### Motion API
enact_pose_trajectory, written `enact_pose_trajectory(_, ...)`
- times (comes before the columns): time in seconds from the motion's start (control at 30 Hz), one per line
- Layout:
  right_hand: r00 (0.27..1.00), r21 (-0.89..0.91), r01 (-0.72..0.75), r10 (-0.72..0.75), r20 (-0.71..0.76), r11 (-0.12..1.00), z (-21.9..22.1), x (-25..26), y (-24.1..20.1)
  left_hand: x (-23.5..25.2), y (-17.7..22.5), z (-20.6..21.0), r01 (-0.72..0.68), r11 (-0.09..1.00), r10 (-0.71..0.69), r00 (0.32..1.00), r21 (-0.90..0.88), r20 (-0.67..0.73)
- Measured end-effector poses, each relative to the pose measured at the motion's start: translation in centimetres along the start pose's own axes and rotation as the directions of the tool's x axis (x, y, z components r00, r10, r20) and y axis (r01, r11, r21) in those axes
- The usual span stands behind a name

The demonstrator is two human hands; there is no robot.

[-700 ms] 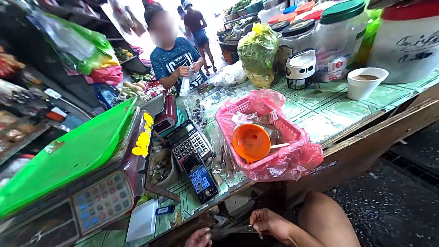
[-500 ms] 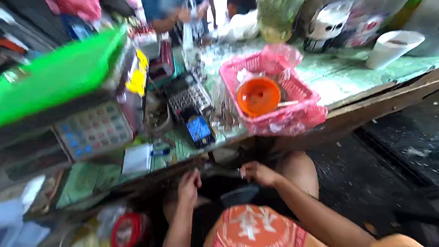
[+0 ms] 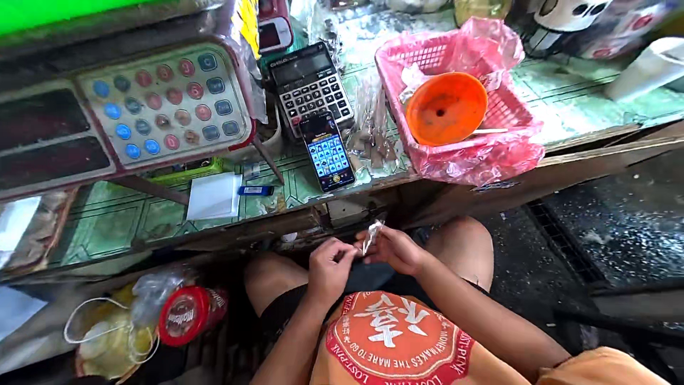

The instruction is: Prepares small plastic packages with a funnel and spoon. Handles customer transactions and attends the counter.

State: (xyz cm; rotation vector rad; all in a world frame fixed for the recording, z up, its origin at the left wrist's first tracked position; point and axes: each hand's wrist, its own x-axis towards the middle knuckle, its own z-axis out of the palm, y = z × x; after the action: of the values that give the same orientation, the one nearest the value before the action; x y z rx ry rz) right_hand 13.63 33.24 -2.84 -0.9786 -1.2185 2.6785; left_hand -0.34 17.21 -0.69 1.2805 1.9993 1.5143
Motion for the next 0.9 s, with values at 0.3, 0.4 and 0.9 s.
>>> enact_pose_trajectory(0.3, 0.972, 0.158, 0.234, -0.227, -0.062, 0.959, 4.2, -1.5, -3.8, -2.6, -2.2, 1.8, 0.257, 0.961, -0.255, 0.967, -0.104, 0.030)
enact_pose_trajectory(0.4, 0.970, 0.150, 0.234, -0.240, 0.023, 0.960, 4.2, -1.8, -3.8, -3.0, -2.2, 1.6, 0.289, 0.954, -0.278, 0.953, -0.078, 0.120)
enact_pose_trajectory(0.9, 0.860, -0.207, 0.483, -0.506, -0.072, 0.851, 4.4, -0.9, -2.5, 3.4, 3.5, 1.8, 0.108, 0.973, -0.118, 0.992, -0.204, -0.035)
